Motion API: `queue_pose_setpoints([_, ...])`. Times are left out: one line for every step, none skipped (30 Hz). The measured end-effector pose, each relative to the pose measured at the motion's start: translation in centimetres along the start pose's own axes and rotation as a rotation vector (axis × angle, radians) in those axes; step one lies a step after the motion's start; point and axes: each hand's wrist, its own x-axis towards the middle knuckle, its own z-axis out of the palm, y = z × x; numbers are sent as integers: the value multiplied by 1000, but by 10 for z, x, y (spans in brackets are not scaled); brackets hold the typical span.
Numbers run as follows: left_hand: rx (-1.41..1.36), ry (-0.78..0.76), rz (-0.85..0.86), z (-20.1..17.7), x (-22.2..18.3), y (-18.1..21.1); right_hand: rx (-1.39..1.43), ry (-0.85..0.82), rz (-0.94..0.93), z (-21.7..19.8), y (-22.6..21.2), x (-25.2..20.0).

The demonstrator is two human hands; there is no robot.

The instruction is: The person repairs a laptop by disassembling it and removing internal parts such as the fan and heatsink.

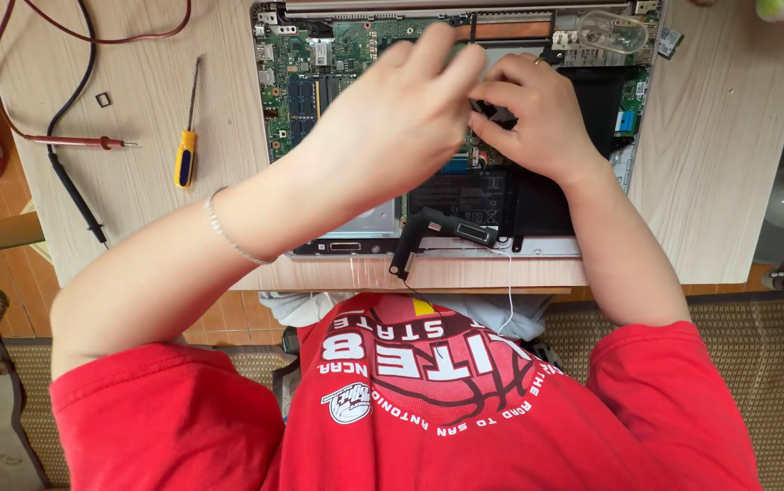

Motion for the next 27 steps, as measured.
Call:
queue_pose_setpoints([-24,41,21,4,6,3,1,5,0,2,4,-2])
queue_pose_setpoints([-24,41,22,16,13,4,0,6,0,5,7,-3])
queue_pose_setpoints([-104,-31,-17,28,21,5,-9,18,-14,7,10,-4])
queue_pose_setpoints([-187,-102,-55,40,28,6,-20,29,-26,9,13,-7])
queue_pose_setpoints([-189,-102,-54,54,35,7,-21,28,-24,9,14,-8])
queue_pose_setpoints([-204,-124,-108,67,41,7,-5,28,-16,9,15,-8])
queue_pose_setpoints([-218,-147,-162,80,47,7,11,28,-8,9,16,-8])
queue_pose_setpoints([-217,-144,-163,75,50,5,9,28,-11,9,17,-9])
queue_pose_setpoints([-133,-82,-122,70,53,4,-2,-3,14,10,19,-10])
queue_pose_setpoints([-52,-20,-82,66,56,3,-12,-34,41,10,21,-12])
queue_pose_setpoints([-53,-18,-83,61,54,3,-14,-36,41,10,21,-11])
queue_pose_setpoints([-12,-15,-22,57,51,4,-19,-21,23,11,21,-10])
queue_pose_setpoints([29,-12,38,52,48,4,-23,-6,5,11,21,-10])
queue_pose_setpoints([28,-13,39,58,46,4,-22,-6,6,10,21,-10])
queue_pose_setpoints([-16,-22,-29,63,43,4,-13,-6,0,9,20,-10])
queue_pose_setpoints([-59,-32,-98,68,40,5,-3,-4,-5,9,18,-10])
queue_pose_setpoints([-60,-35,-96,67,40,6,0,-3,-3,8,15,-9])
queue_pose_setpoints([-87,-83,-160,66,40,6,6,-3,-12,6,14,-7])
queue_pose_setpoints([-115,-130,-223,65,40,7,11,-2,-21,4,12,-5])
queue_pose_setpoints([-114,-129,-224,55,41,6,11,-2,-23,5,13,-6])
queue_pose_setpoints([-65,-38,-162,45,41,5,22,-1,-2,6,14,-7])
queue_pose_setpoints([-15,54,-100,35,42,4,30,1,18,7,16,-7])
queue_pose_setpoints([-13,58,-100,35,42,4,28,2,15,7,15,-7])
queue_pose_setpoints([5,118,-45,36,42,3,23,2,19,7,14,-7])
queue_pose_setpoints([23,179,10,37,42,3,18,3,23,7,14,-7])
queue_pose_setpoints([22,183,10,48,43,4,14,2,23,6,14,-7])
queue_pose_setpoints([-26,70,-68,58,45,6,-1,-4,6,5,15,-7])
